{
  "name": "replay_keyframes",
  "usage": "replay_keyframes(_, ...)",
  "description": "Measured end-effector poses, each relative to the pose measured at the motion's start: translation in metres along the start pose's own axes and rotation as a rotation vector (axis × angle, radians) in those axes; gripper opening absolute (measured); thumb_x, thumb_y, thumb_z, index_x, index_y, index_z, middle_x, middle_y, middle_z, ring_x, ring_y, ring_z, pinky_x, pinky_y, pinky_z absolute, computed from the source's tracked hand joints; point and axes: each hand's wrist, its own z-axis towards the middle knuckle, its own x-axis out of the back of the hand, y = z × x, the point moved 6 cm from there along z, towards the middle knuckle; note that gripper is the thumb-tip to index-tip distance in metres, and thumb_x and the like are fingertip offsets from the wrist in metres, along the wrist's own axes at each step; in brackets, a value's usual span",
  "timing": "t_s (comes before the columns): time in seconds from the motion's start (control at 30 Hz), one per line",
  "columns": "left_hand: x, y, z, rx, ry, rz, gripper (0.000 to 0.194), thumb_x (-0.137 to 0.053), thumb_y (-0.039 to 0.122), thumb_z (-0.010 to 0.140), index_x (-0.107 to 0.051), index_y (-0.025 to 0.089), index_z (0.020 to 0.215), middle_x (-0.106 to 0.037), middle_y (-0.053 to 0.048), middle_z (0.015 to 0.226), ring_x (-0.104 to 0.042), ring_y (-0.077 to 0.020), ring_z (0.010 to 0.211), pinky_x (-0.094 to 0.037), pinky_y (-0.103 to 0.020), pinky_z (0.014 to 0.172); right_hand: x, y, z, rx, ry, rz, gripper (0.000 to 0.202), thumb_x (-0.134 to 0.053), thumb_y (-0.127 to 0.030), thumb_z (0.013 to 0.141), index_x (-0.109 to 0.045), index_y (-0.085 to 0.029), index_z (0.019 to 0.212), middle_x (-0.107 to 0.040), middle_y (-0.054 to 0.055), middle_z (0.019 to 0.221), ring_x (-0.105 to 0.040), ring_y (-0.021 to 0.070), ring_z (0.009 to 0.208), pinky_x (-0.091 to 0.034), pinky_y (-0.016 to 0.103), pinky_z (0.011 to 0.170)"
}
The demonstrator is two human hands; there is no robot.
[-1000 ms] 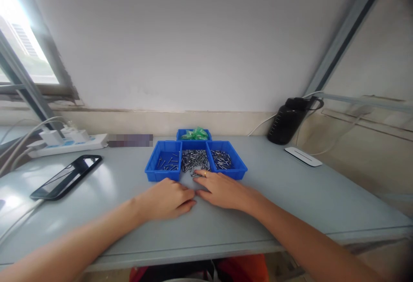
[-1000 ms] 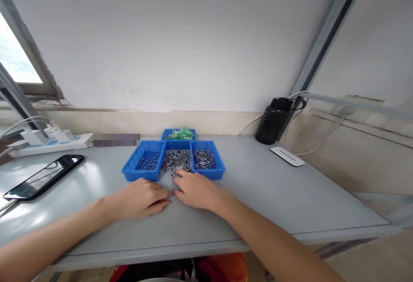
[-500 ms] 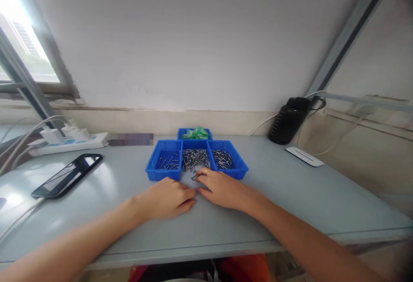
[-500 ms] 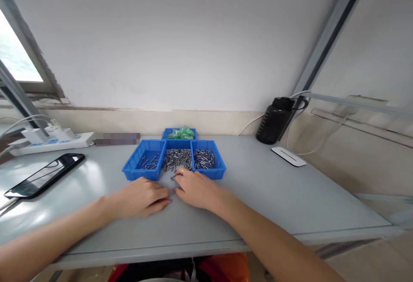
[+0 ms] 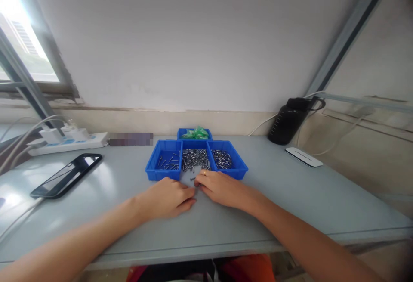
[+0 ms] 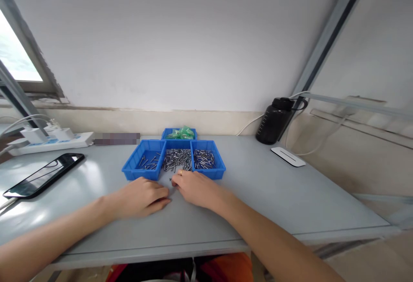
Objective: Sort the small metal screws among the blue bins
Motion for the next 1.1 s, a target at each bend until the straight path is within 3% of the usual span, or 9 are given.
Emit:
replay_keyframes(0.33, -0.0007, -0.0058, 0.0012, 0.097, -0.019, 0.026, 0.02, -0.039, 0.029, 0.089, -0.053, 0.018, 0.08, -0.064, -0.001, 0.072, -0.061, -0.0161, 0.062, -0.037, -0.025, 0.051, 0.0027, -0.0001, 0.0003, 0.024, 0.037, 0.052, 0.014, -0.04, -0.011, 0.082, -0.048, -0.019, 0.089, -0.058, 0.003, 0.089, -0.055, 0.0154, 0.079, -0.038, 0.025, 0.065)
replay_keyframes(0.53, -0.003, -0.0072, 0.0004, 0.131, -0.023, -0.003, 0.022, -0.036, 0.031, 0.091, -0.054, 0.018, 0.091, -0.064, -0.002, 0.075, -0.061, -0.0165, 0.063, -0.04, -0.025, 0.053, 0.003, -0.0047, -0.0021, 0.033, -0.054, 0.192, 0.015, -0.051, -0.012, 0.071, -0.046, -0.02, 0.083, -0.055, -0.001, 0.078, -0.05, 0.0123, 0.067, -0.034, 0.021, 0.057)
replay_keyframes(0.73, -0.003, 0.0008, 0.0013, 0.043, -0.009, -0.046, 0.02, -0.038, 0.029, 0.091, -0.054, 0.018, 0.089, -0.065, -0.002, 0.077, -0.063, -0.0164, 0.067, -0.042, -0.025, 0.057, 0.0038, -0.0063, -0.0014, 0.059, -0.072, 0.276, 0.007, -0.051, -0.013, 0.075, -0.049, -0.018, 0.08, -0.057, 0.0, 0.08, -0.052, 0.0126, 0.071, -0.035, 0.021, 0.06)
replay_keyframes(0.87, -0.0001, -0.0023, 0.0012, 0.083, 0.049, -0.033, 0.02, -0.038, 0.029, 0.091, -0.054, 0.018, 0.09, -0.064, -0.001, 0.075, -0.062, -0.016, 0.065, -0.042, -0.025, 0.056, 0.0028, -0.0078, -0.001, 0.085, -0.078, 0.278, 0.008, -0.051, -0.013, 0.076, -0.051, -0.018, 0.083, -0.058, -0.001, 0.081, -0.053, 0.012, 0.071, -0.036, 0.021, 0.061)
replay_keyframes(1.1, -0.0027, -0.0019, 0.0004, 0.038, -0.005, -0.018, 0.021, -0.037, 0.03, 0.091, -0.054, 0.018, 0.093, -0.065, -0.002, 0.079, -0.062, -0.0164, 0.067, -0.041, -0.025, 0.056, 0.0056, -0.0076, -0.0011, 0.06, -0.059, 0.29, 0.008, -0.05, -0.015, 0.077, -0.053, -0.019, 0.084, -0.059, -0.001, 0.078, -0.053, 0.012, 0.07, -0.035, 0.021, 0.06)
